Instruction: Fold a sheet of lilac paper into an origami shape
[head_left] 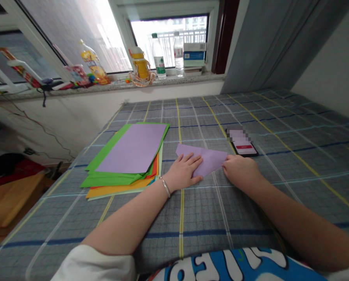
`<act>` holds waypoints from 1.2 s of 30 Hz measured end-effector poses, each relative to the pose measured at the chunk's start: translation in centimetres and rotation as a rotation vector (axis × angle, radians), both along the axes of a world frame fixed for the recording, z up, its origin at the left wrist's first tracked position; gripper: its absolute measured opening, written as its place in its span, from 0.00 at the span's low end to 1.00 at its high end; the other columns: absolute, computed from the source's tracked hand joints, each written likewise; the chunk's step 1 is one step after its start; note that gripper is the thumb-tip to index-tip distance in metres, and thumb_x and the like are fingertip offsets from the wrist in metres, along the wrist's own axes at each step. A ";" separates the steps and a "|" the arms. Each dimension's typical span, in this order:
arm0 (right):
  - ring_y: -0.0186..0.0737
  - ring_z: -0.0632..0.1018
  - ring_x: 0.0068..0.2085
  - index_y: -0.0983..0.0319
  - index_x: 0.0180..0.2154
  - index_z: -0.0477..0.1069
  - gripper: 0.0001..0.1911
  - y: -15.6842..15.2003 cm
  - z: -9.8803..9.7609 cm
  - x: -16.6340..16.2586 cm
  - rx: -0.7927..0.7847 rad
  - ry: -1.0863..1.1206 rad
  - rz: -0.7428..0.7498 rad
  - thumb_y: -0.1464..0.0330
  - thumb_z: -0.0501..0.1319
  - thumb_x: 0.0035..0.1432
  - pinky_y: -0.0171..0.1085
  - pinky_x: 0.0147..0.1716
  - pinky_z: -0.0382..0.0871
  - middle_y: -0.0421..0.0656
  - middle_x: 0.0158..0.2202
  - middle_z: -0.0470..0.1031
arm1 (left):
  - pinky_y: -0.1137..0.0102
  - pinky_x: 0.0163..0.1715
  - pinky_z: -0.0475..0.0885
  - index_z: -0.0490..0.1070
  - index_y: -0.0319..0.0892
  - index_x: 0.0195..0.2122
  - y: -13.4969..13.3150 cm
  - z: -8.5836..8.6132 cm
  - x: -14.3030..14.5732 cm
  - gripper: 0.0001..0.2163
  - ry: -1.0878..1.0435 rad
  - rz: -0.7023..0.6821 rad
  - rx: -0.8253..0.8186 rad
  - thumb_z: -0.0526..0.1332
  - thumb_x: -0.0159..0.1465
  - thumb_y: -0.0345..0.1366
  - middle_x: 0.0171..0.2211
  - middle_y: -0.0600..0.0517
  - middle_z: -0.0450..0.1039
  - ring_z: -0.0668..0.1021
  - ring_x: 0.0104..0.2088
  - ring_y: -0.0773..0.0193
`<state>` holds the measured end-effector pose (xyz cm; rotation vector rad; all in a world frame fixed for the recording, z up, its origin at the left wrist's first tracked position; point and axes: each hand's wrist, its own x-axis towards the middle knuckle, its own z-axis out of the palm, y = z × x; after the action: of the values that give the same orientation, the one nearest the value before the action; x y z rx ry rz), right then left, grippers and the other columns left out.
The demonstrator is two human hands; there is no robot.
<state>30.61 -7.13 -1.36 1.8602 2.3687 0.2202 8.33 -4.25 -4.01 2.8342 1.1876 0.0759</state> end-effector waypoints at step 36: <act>0.40 0.74 0.34 0.60 0.32 0.71 0.07 1.3 -2.6 -1.1 0.230 0.135 0.737 0.68 0.58 0.63 0.38 0.32 0.60 0.41 0.32 0.76 | 0.59 0.56 0.64 0.73 0.44 0.47 1.2 1.6 -2.7 0.17 -0.155 -0.394 0.063 0.65 0.60 0.46 0.48 0.48 0.76 0.76 0.49 0.56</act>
<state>29.51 -5.82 -3.99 0.9959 3.1371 0.4553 5.60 -3.01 -2.44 2.9907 0.5937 0.3077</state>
